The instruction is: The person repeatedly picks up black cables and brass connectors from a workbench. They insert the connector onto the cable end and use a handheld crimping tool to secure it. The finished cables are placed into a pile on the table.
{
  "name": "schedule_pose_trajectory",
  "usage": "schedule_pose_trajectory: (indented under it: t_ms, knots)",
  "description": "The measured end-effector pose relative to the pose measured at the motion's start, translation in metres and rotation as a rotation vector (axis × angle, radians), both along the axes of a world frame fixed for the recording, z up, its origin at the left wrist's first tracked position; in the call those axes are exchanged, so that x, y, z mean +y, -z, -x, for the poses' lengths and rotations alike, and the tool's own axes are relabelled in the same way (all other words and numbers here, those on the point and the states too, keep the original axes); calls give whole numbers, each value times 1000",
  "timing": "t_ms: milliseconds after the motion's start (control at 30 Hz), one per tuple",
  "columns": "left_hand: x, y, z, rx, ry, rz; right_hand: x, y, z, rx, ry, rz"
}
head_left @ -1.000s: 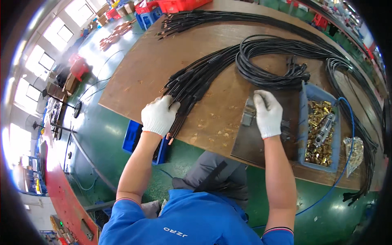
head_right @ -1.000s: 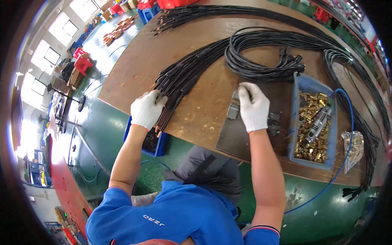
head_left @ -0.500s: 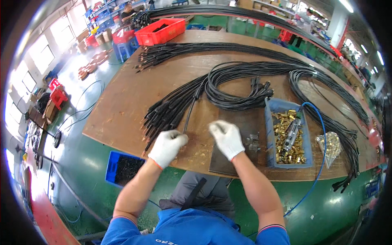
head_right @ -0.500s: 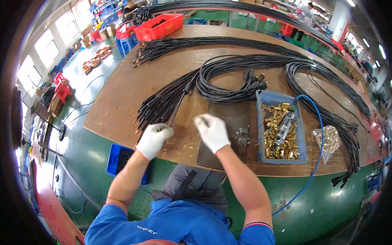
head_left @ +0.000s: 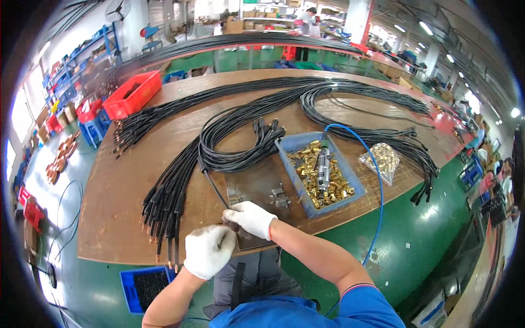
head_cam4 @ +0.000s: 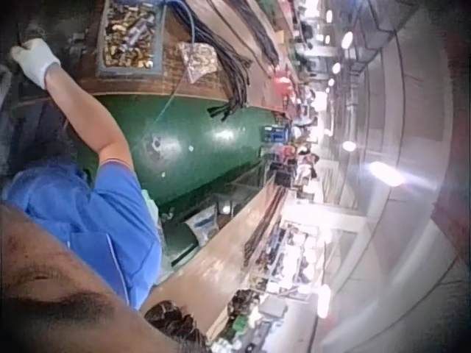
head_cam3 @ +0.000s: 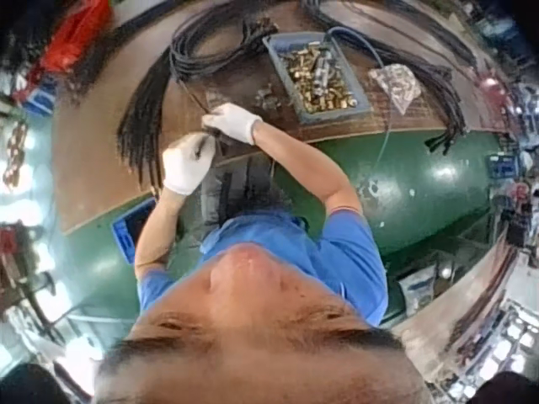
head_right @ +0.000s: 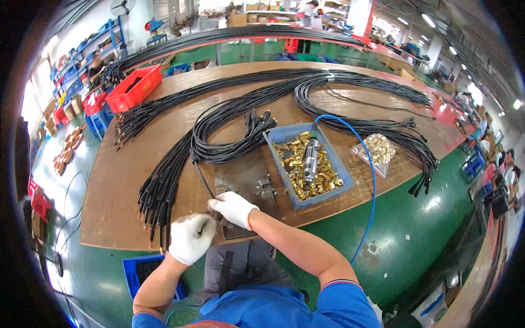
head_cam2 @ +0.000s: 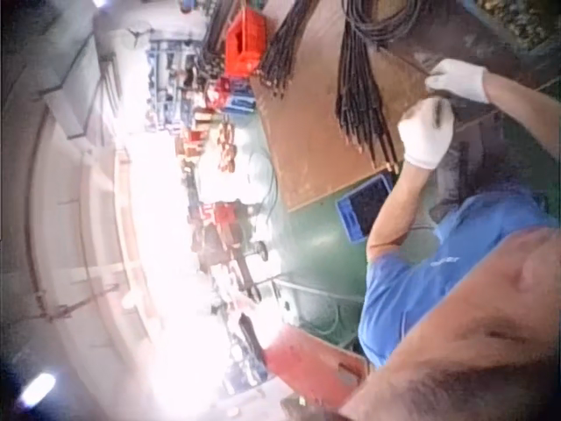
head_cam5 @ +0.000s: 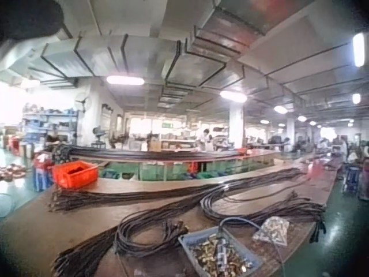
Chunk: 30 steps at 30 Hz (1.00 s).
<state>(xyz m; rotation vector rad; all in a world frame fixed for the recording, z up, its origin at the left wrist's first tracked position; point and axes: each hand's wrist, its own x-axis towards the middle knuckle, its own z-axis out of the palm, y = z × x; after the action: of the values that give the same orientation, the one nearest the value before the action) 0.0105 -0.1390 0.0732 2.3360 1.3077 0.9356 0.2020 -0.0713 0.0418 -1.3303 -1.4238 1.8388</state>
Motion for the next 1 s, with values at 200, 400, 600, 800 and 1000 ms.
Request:
schedule_pose_trajectory:
  t_ms: [200,400,600,800,1000]
  knots:
    - [91,8,-6,329,421,-425,-2,0,-26,-215,-66,-382]
    - [142,23,0,447,682,-308,-11,5,-32,-473,-56,-539]
    - [154,32,2,444,632,-349,-19,21,-27,-899,92,-1105]
    - [145,18,12,383,571,-294,-14,26,-30,-1141,-48,-1275]
    - [145,23,22,409,517,-264,-13,23,-32,-1108,-77,-1344]
